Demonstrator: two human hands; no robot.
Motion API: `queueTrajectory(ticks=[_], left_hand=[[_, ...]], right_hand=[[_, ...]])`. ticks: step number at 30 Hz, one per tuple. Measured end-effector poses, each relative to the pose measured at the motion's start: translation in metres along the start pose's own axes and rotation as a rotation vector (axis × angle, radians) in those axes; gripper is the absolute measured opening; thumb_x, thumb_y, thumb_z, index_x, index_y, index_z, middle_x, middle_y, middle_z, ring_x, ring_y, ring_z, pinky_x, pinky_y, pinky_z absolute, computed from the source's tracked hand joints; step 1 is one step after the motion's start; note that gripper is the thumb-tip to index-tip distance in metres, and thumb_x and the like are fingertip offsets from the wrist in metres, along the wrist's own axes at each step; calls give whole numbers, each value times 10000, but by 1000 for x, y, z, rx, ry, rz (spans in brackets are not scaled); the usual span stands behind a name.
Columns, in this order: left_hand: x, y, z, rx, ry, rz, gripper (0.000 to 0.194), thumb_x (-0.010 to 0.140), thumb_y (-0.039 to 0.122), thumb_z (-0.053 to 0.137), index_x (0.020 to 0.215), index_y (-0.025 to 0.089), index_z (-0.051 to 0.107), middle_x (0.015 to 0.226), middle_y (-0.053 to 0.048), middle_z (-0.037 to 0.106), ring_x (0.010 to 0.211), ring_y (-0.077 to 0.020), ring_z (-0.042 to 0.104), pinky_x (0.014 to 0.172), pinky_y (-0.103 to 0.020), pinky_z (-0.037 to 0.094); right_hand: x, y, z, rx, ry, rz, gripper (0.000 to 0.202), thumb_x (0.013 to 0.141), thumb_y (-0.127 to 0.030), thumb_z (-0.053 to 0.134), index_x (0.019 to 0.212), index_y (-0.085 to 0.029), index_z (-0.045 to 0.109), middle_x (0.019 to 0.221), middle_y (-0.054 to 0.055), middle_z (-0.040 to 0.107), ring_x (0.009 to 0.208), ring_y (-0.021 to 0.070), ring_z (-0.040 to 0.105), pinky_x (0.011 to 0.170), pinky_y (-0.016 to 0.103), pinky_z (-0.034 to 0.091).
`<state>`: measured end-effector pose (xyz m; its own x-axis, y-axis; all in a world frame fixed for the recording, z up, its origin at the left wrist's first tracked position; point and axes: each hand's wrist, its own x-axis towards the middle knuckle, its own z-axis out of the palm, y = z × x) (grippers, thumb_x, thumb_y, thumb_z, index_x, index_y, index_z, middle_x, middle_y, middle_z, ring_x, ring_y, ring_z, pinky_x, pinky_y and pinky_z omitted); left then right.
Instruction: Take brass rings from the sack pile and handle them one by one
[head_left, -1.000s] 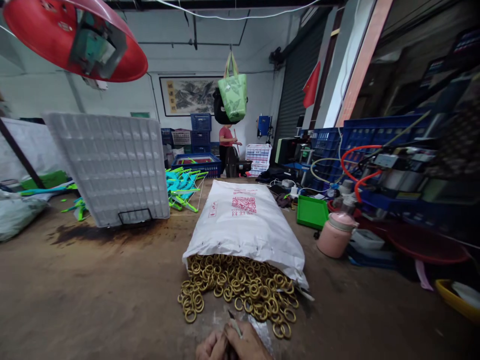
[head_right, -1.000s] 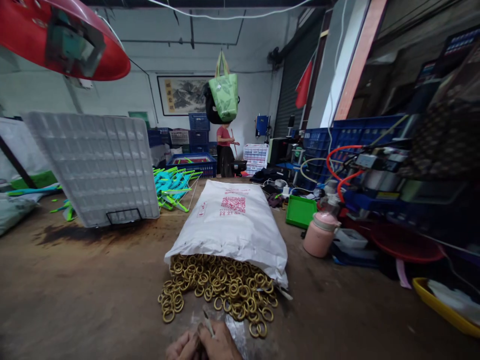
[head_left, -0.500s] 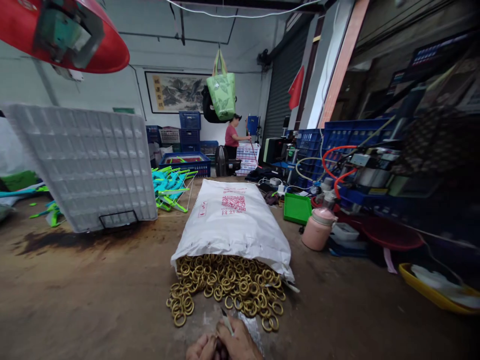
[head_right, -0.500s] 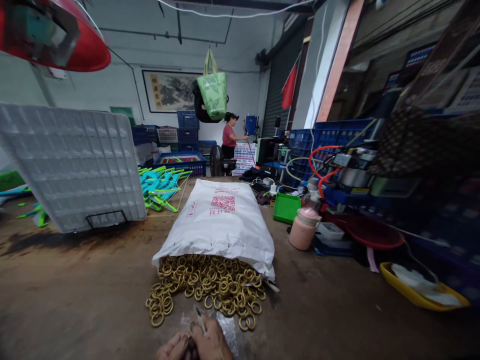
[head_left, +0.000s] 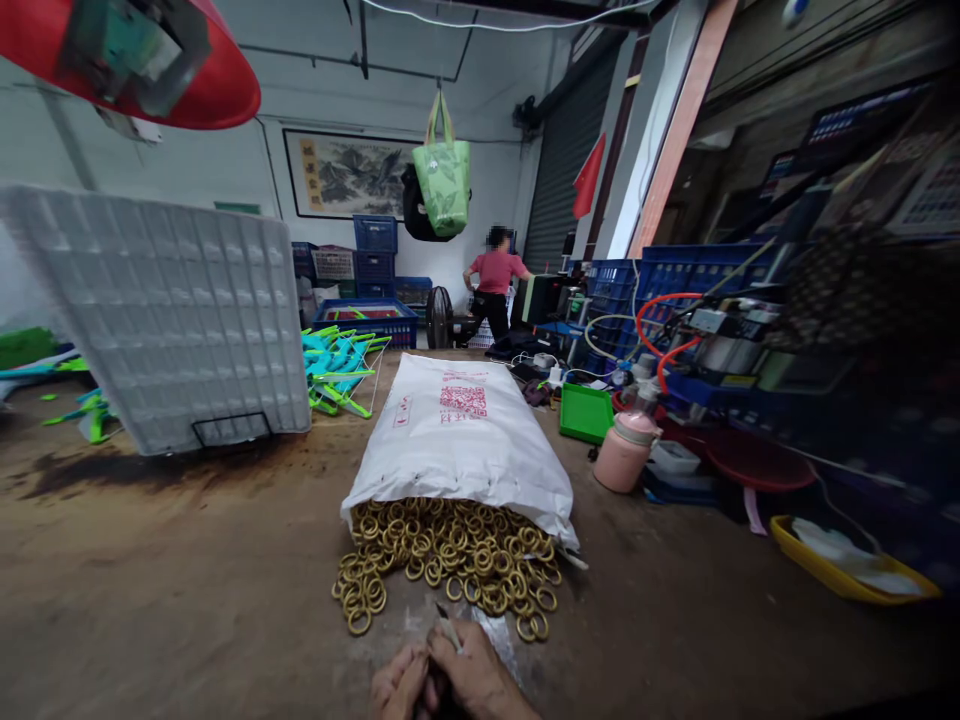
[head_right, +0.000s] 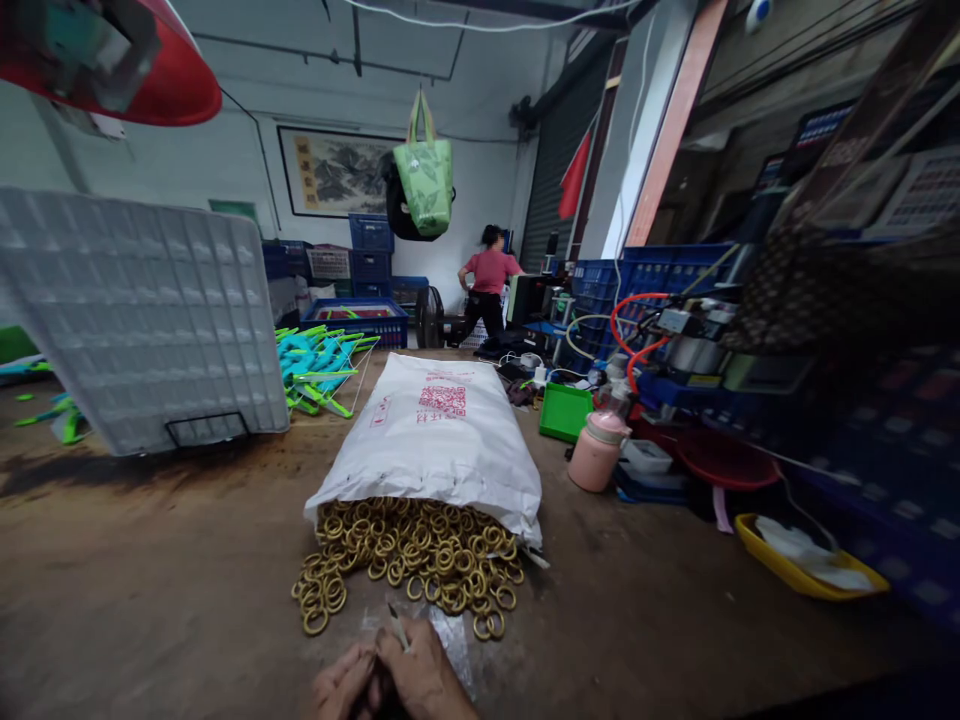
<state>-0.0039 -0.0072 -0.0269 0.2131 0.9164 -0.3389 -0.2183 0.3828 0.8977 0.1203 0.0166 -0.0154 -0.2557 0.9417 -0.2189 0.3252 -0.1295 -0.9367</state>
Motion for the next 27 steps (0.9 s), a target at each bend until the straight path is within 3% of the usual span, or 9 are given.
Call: queueTrajectory(ticks=[4, 9, 18, 23, 27], left_hand=[[3, -11, -1, -5, 2, -11, 571, 516, 725, 586, 561, 163, 496, 456, 45, 420, 355, -36, 247, 395, -207, 139], [5, -16, 3, -84, 55, 22, 569, 507, 708, 607, 536, 157, 466, 467, 42, 416, 387, -31, 248, 399, -205, 114], [-9, 1, 6, -21, 23, -37, 557, 525, 705, 589, 563, 167, 450, 492, 58, 439, 325, -8, 206, 367, -207, 76], [-17, 7, 8, 49, 42, -90, 557, 532, 729, 551, 586, 186, 437, 409, 92, 343, 314, -30, 211, 355, -200, 97], [-19, 11, 10, 52, 36, -53, 561, 533, 736, 542, 563, 189, 423, 392, 98, 307, 307, -30, 201, 359, -206, 113]], right_hand=[[0, 1, 2, 20, -15, 5, 334, 787, -412, 385, 597, -170, 517, 513, -30, 497, 520, 108, 465, 524, 213, 355], [3, 10, 4, 20, 11, 4, 283, 782, -369, 374, 599, -177, 473, 498, -34, 488, 490, 101, 448, 494, 211, 333], [0, 6, 2, -2, -2, -37, 242, 774, -315, 371, 623, -166, 485, 525, -36, 480, 532, 98, 443, 519, 206, 327], [-6, -1, -1, -104, 40, -101, 241, 759, -348, 390, 614, -171, 466, 577, -25, 460, 587, 111, 432, 544, 219, 322], [-4, 2, -1, -129, 33, -111, 264, 768, -369, 372, 610, -174, 453, 579, -18, 451, 586, 118, 422, 539, 227, 315]])
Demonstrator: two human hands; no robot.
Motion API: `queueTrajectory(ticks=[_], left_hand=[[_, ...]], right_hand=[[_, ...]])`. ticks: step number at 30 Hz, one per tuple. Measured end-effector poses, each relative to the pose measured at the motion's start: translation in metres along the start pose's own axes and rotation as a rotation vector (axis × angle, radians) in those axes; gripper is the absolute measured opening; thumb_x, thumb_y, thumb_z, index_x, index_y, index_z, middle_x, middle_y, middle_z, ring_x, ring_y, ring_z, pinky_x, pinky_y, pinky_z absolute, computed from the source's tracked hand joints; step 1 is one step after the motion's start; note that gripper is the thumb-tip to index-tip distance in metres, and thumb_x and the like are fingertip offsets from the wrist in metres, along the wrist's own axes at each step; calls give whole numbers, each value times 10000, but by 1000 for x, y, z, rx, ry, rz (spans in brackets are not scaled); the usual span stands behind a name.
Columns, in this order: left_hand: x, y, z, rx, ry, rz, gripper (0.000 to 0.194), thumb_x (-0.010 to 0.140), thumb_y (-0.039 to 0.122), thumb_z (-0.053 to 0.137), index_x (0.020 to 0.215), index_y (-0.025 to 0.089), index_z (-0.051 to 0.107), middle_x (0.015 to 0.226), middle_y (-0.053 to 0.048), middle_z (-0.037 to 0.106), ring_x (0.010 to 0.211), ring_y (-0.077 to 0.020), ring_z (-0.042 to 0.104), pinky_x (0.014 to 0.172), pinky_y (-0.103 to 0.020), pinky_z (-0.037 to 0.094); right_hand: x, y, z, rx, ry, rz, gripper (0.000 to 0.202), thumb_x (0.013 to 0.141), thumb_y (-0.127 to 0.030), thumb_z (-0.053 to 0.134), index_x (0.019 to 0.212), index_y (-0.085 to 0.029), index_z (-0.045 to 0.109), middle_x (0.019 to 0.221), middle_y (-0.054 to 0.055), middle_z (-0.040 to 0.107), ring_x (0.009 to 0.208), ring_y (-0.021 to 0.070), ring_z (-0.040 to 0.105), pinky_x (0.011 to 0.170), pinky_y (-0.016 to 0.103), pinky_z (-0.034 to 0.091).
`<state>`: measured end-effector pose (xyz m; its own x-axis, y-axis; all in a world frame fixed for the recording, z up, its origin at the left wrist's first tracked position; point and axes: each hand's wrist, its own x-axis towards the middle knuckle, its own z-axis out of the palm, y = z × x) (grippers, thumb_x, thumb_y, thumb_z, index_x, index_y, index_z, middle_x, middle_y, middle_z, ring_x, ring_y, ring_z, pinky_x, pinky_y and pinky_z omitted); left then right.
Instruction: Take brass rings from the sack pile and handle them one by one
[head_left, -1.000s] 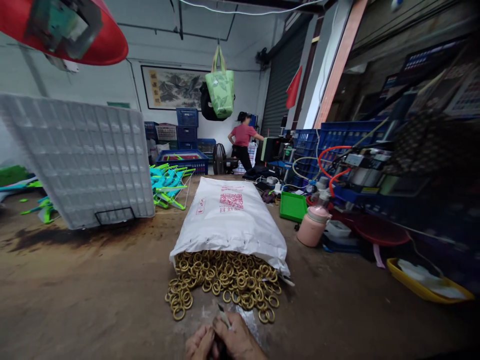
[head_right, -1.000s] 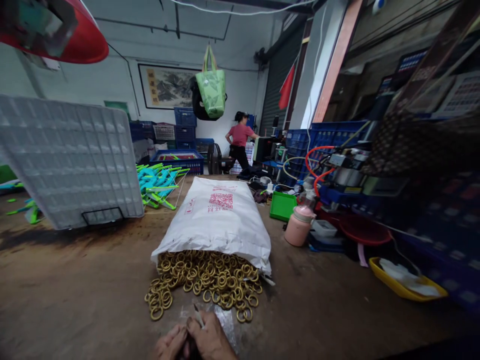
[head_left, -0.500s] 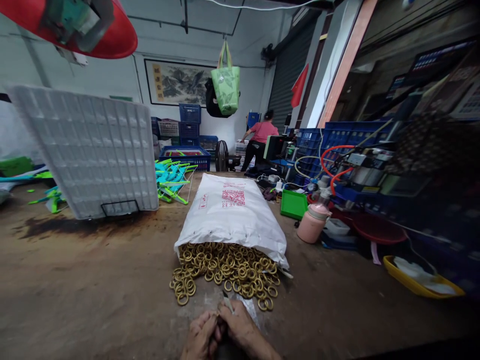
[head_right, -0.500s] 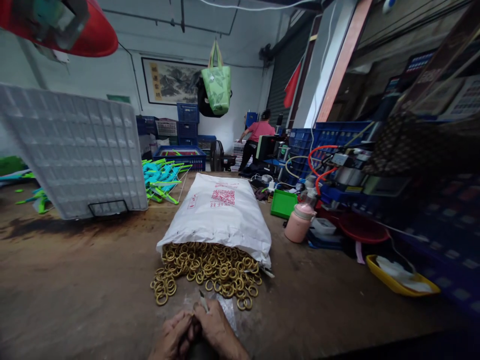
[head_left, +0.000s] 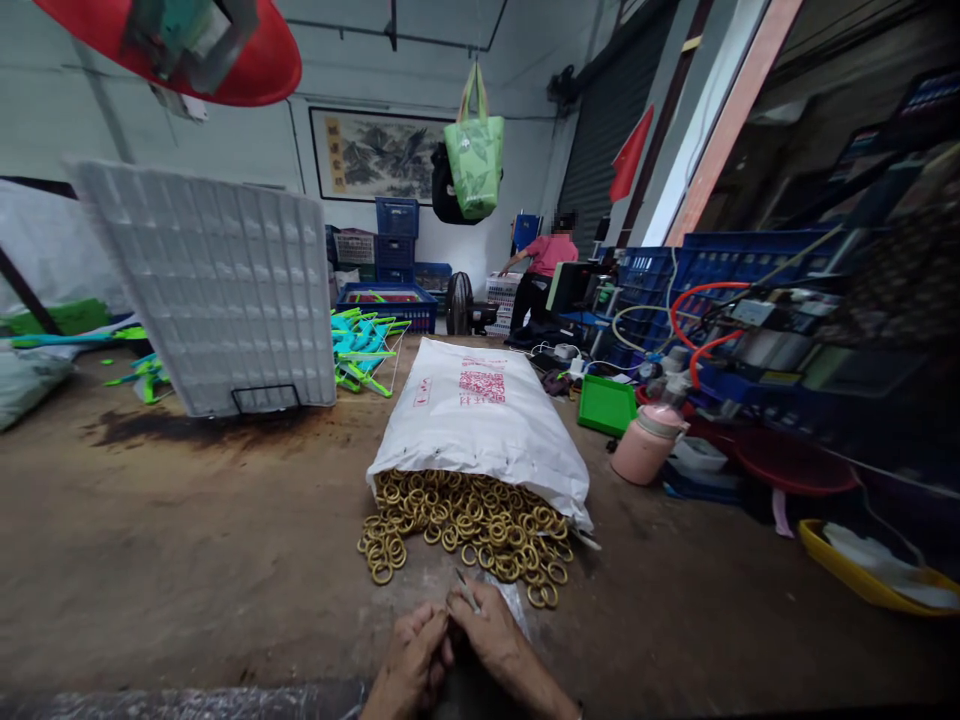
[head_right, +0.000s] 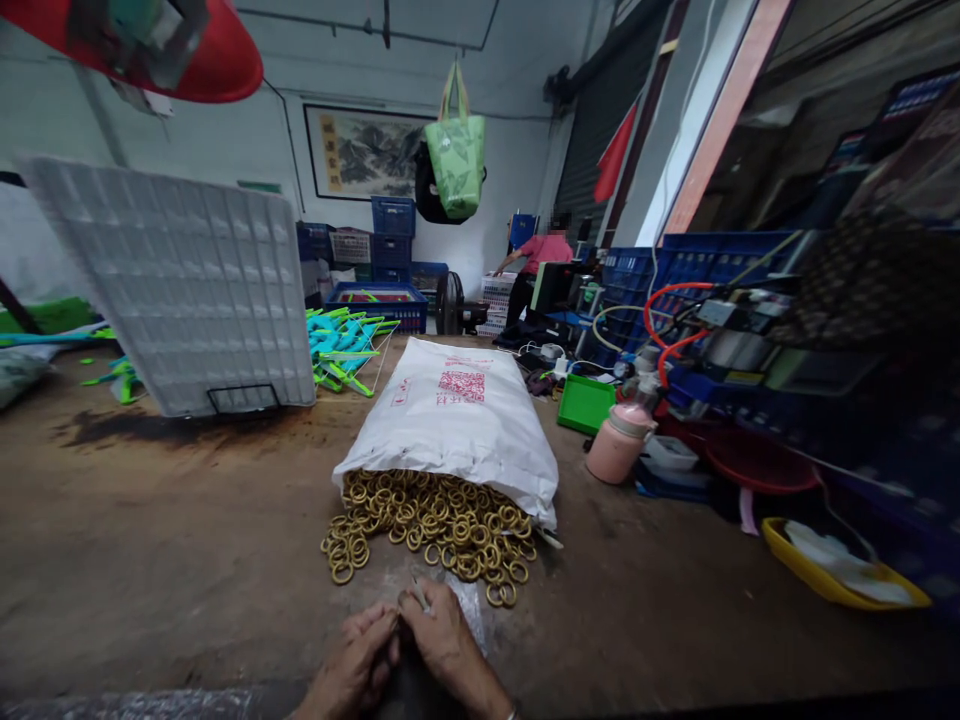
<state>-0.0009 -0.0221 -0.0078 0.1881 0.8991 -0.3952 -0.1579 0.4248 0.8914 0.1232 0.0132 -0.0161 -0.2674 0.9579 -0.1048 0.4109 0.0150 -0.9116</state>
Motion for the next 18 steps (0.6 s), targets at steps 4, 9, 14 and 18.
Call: queueTrajectory(ticks=[4, 9, 14, 18], left_hand=[[-1, 1, 1, -4, 11, 5, 570, 513, 746, 548, 549, 192, 421, 394, 91, 315, 319, -34, 197, 370, -214, 115], [5, -4, 1, -31, -2, 54, 569, 504, 738, 566, 510, 184, 437, 441, 56, 353, 391, -53, 248, 388, -219, 152], [2, -4, 0, -73, -9, 49, 532, 536, 696, 593, 539, 179, 468, 455, 47, 389, 407, -57, 294, 384, -210, 170], [-2, -4, -2, -74, 4, 6, 525, 553, 678, 600, 631, 167, 510, 462, 62, 418, 353, -33, 243, 365, -203, 117]], right_hand=[[0, 2, 1, 16, 0, 11, 251, 768, -359, 386, 614, -174, 457, 571, -26, 440, 579, 113, 415, 541, 226, 308], [-2, 3, 3, 66, 6, 17, 261, 782, -347, 386, 604, -174, 469, 564, -22, 472, 575, 114, 439, 546, 224, 325], [1, 8, 6, 67, 2, 50, 260, 774, -341, 388, 597, -171, 474, 561, -24, 474, 553, 108, 438, 540, 223, 330], [1, 10, 6, 48, 9, 49, 257, 771, -348, 387, 606, -172, 475, 569, -23, 475, 557, 107, 437, 530, 219, 328]])
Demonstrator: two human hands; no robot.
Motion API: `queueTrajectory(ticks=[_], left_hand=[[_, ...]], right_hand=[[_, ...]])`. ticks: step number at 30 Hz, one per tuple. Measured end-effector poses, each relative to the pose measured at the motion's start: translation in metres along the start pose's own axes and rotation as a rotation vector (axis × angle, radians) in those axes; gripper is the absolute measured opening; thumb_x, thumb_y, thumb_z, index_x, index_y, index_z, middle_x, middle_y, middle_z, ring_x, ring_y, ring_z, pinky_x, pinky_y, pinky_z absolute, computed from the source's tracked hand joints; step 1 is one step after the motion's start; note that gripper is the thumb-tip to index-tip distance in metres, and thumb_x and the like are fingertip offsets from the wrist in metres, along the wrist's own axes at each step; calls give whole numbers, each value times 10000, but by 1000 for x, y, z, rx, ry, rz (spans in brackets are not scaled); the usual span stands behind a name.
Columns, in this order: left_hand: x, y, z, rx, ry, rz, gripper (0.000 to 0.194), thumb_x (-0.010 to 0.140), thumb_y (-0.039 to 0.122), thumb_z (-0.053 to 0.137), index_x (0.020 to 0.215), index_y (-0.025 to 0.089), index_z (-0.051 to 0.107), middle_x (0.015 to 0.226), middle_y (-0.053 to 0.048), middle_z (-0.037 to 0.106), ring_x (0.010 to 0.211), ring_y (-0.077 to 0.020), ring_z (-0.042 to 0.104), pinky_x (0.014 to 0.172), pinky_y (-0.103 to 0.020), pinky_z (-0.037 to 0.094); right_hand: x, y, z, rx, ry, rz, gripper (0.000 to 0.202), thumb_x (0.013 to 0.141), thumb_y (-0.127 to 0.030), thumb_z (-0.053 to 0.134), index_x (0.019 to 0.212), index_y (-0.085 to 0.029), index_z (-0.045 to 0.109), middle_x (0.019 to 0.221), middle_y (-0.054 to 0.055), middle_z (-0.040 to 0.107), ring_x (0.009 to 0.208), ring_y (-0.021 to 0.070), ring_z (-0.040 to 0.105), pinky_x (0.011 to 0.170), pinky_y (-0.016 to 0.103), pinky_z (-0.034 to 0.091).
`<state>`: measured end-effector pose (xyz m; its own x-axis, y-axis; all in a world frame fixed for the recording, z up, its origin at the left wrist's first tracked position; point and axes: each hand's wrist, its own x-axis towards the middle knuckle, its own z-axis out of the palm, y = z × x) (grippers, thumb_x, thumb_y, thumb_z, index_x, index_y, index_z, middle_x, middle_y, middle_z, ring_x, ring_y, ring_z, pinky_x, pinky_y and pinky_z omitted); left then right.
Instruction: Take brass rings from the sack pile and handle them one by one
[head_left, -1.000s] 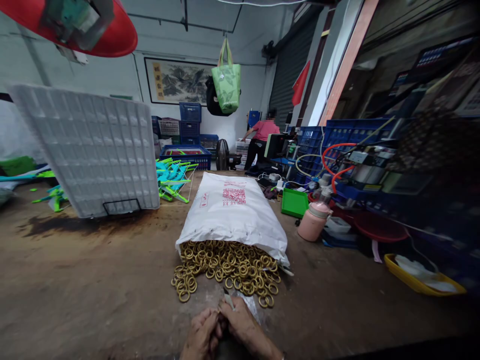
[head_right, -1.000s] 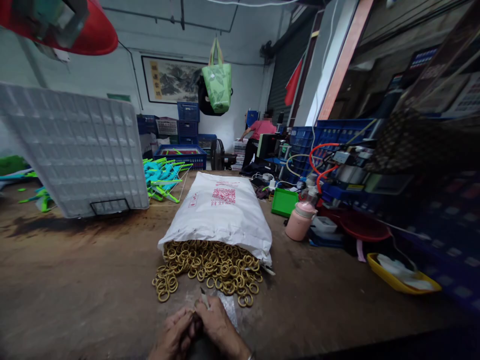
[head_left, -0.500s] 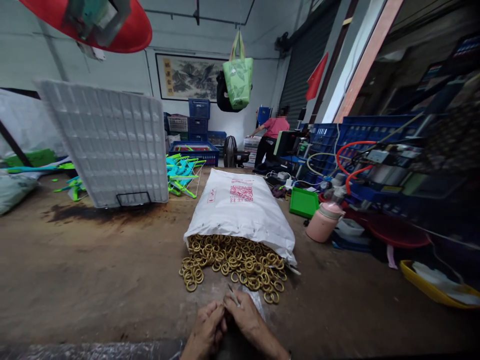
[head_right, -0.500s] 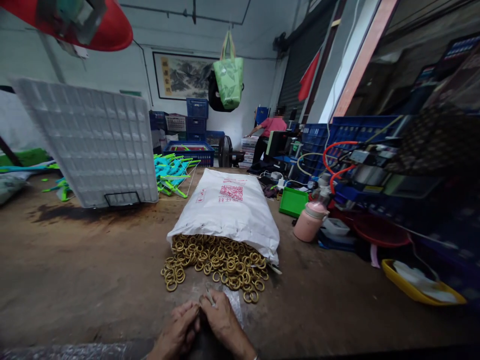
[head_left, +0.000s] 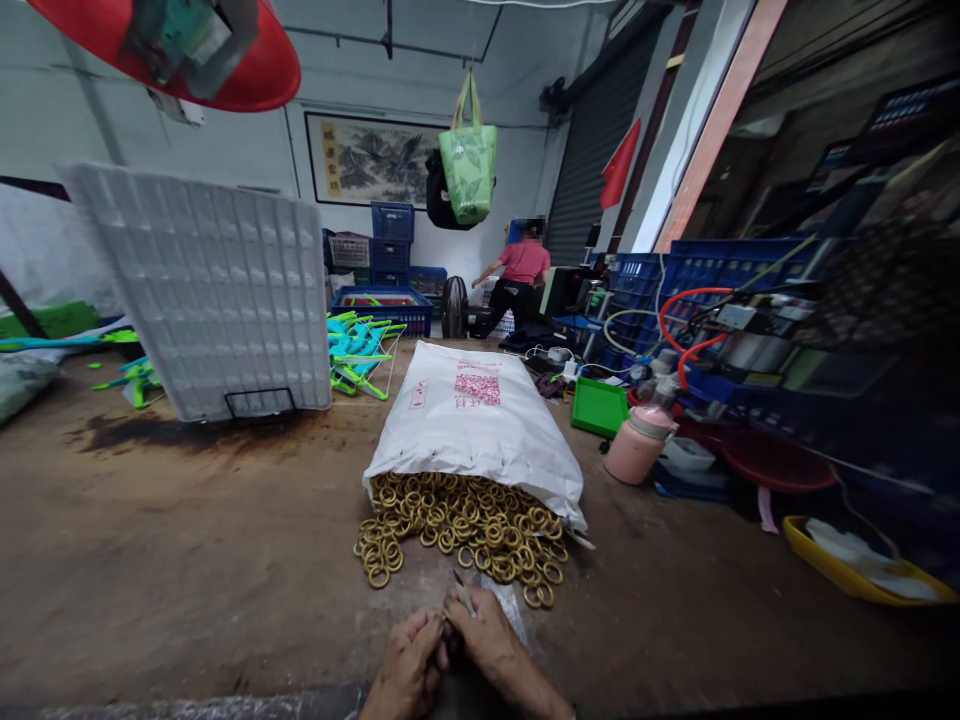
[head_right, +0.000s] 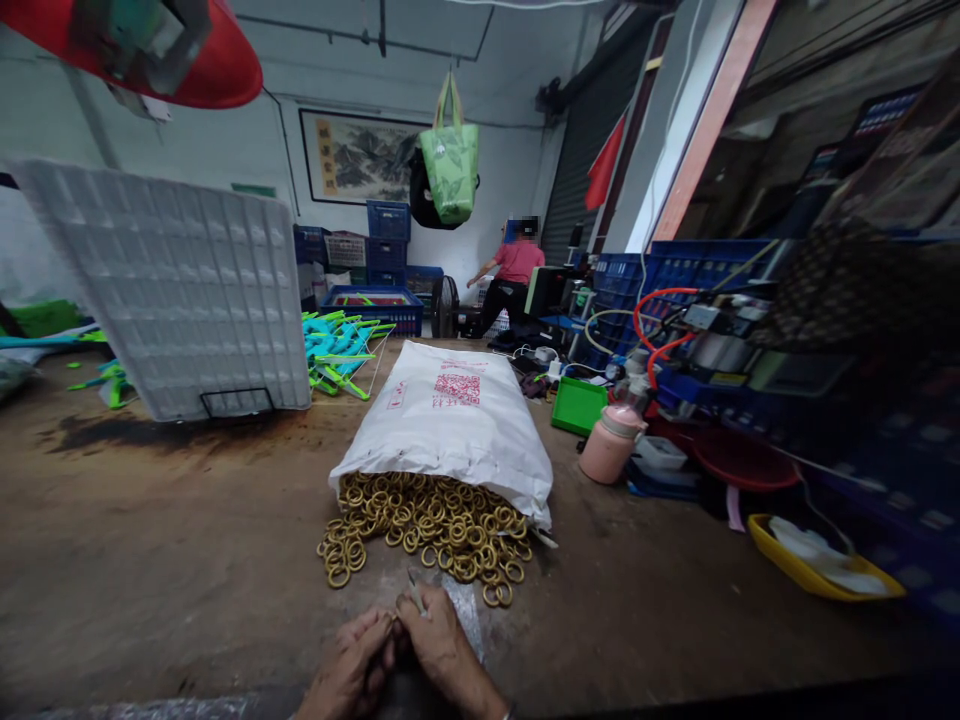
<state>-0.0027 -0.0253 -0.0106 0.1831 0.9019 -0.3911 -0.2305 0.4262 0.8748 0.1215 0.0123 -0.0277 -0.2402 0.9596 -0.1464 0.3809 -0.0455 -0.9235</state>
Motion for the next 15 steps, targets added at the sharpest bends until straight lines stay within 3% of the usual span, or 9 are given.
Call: queueTrajectory(ticks=[6, 11, 15], left_hand=[[8, -10, -3, 1, -3, 21, 574, 516, 720, 578, 620, 161, 505, 445, 63, 431, 321, -25, 239, 369, -204, 127], [4, -3, 1, -72, 20, 57, 552, 495, 690, 623, 584, 159, 500, 479, 31, 454, 441, -59, 360, 403, -191, 180], [4, -3, -2, 10, 6, 52, 568, 500, 731, 577, 543, 180, 449, 424, 68, 365, 372, -44, 262, 378, -203, 138]], right_hand=[[-1, -5, 1, -8, 7, 8, 250, 761, -331, 390, 597, -169, 485, 558, -23, 473, 548, 104, 433, 521, 215, 324], [-1, -5, 2, 26, 10, 9, 257, 768, -348, 390, 607, -173, 486, 556, -22, 484, 546, 106, 440, 523, 215, 332], [-3, -6, 2, 25, 2, -9, 259, 764, -372, 418, 615, -172, 489, 563, -30, 469, 569, 105, 430, 543, 211, 335]])
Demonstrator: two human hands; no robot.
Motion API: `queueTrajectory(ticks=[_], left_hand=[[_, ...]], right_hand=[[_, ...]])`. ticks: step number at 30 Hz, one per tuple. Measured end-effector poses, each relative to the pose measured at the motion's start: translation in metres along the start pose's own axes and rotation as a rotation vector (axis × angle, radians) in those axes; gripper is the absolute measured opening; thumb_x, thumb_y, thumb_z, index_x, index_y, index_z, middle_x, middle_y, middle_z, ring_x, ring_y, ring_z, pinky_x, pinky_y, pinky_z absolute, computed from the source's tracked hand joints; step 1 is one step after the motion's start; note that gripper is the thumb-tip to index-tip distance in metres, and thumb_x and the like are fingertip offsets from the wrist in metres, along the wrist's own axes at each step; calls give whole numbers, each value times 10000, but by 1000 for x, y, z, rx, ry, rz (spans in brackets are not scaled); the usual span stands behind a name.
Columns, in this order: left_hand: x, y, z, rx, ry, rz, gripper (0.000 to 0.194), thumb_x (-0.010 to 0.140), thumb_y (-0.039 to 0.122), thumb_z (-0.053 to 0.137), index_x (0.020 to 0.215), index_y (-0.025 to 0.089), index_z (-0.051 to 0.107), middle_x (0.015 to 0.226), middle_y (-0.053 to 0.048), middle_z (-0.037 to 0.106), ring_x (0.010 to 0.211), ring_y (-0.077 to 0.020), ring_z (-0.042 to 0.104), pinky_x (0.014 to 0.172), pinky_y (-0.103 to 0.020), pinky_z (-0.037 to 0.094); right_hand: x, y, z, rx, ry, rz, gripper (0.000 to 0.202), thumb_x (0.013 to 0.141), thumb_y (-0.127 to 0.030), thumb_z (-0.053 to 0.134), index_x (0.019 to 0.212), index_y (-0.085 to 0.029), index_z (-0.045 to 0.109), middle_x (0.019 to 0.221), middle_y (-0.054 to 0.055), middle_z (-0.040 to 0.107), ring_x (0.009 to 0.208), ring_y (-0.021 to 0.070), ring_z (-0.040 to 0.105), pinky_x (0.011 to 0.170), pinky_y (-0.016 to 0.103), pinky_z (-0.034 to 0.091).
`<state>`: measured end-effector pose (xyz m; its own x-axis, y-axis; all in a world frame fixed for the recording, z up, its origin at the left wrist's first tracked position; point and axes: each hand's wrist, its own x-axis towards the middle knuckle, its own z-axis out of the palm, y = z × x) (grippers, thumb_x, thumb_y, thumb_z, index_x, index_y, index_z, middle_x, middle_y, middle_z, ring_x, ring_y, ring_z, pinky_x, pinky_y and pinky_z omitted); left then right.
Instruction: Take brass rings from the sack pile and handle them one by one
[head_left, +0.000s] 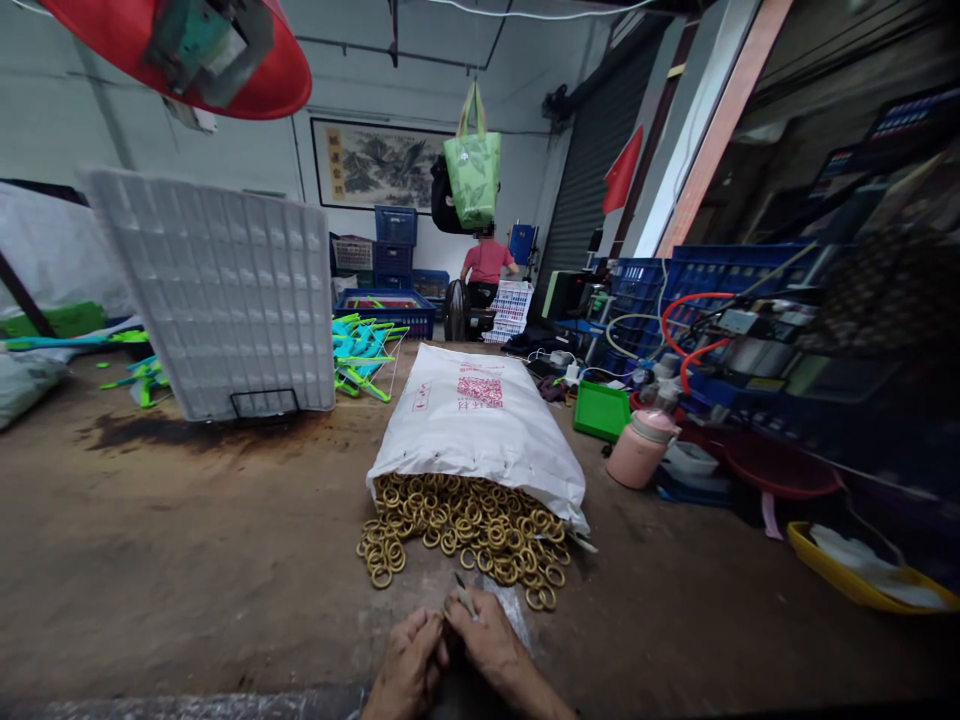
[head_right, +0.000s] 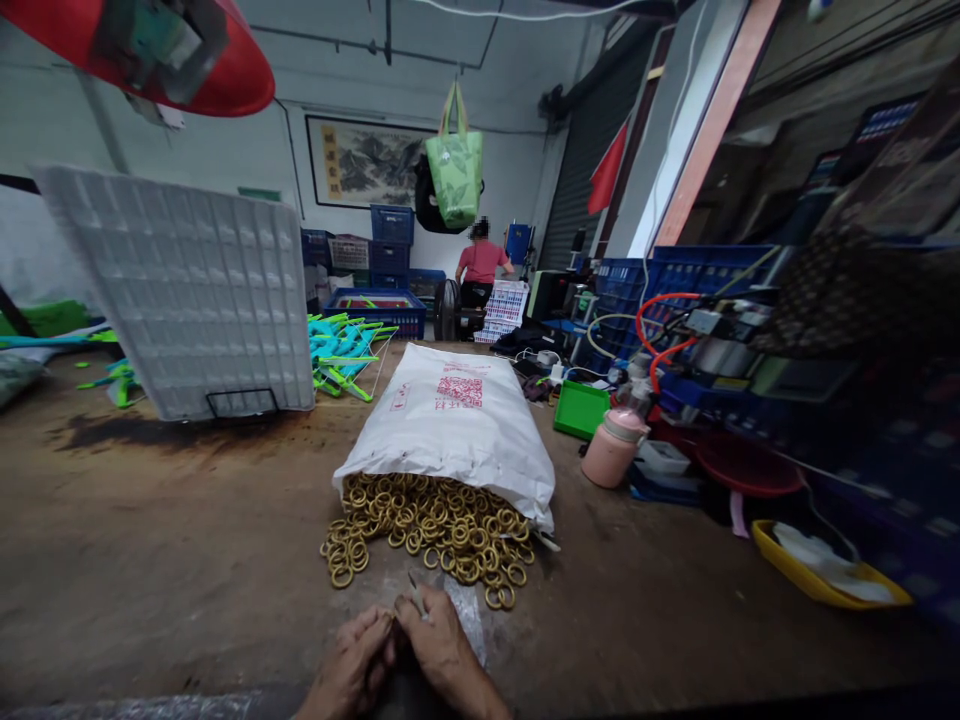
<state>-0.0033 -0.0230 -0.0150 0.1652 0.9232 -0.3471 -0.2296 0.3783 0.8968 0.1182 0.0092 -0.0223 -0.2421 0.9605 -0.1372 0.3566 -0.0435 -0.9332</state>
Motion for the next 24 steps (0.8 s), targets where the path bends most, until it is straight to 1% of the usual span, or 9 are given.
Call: queueTrajectory(ticks=[4, 7, 8, 10, 12, 14, 17, 20, 24], left_hand=[[6, -10, -6, 88, -36, -1, 563, 557, 746, 513, 573, 188, 445, 396, 91, 302, 323, -39, 204, 370, -218, 103], [8, -13, -5, 88, -59, 21, 567, 560, 753, 503, 556, 190, 435, 406, 88, 289, 323, -38, 183, 376, -228, 93], [8, -11, -4, 73, -57, 36, 567, 555, 748, 515, 542, 187, 434, 426, 78, 310, 340, -39, 196, 381, -226, 109], [6, -7, -1, 19, -43, 76, 562, 538, 728, 558, 515, 178, 441, 482, 46, 372, 408, -52, 270, 411, -216, 184], [4, -2, 3, -32, -26, 106, 561, 510, 711, 599, 490, 172, 447, 525, 16, 420, 502, -77, 352, 481, -210, 266], [4, 1, 5, -54, -12, 88, 557, 472, 705, 630, 508, 172, 470, 517, 12, 431, 542, -94, 373, 527, -213, 292], [6, 1, 7, -44, 12, 28, 567, 439, 709, 643, 561, 176, 492, 471, 35, 407, 504, -89, 336, 513, -217, 263], [10, -1, 7, -14, 33, 43, 572, 444, 719, 631, 523, 177, 463, 443, 42, 388, 481, -82, 318, 505, -222, 243], [13, -6, 7, -7, 18, 60, 574, 458, 717, 628, 490, 177, 437, 433, 41, 400, 462, -73, 318, 508, -229, 239]], right_hand=[[0, 0, 0, -23, 10, -1, 235, 745, -360, 441, 631, -163, 499, 574, -35, 456, 587, 102, 420, 566, 210, 332], [2, 3, 0, 1, 7, -22, 236, 744, -348, 422, 619, -162, 493, 574, -31, 456, 593, 105, 421, 573, 213, 331], [3, 5, 0, 16, 6, -30, 236, 742, -348, 418, 615, -163, 490, 574, -31, 453, 589, 104, 415, 572, 215, 330], [5, 8, 0, 55, 4, -34, 242, 740, -361, 418, 611, -167, 481, 571, -32, 442, 576, 102, 400, 563, 216, 328], [6, 10, 0, 101, -7, -18, 251, 733, -386, 429, 606, -173, 473, 561, -34, 436, 559, 101, 390, 550, 216, 328], [7, 12, 0, 152, -18, 6, 258, 719, -407, 443, 605, -178, 472, 553, -34, 444, 545, 102, 396, 543, 216, 332], [8, 11, -1, 211, -21, 23, 254, 704, -417, 448, 617, -180, 475, 558, -31, 458, 540, 103, 410, 538, 217, 336], [8, 10, -2, 218, -4, 37, 248, 682, -415, 448, 604, -181, 455, 548, -35, 435, 535, 101, 390, 534, 222, 328], [8, 10, -3, 193, 24, 66, 257, 670, -423, 447, 586, -180, 451, 530, -34, 425, 529, 103, 383, 531, 230, 323]])
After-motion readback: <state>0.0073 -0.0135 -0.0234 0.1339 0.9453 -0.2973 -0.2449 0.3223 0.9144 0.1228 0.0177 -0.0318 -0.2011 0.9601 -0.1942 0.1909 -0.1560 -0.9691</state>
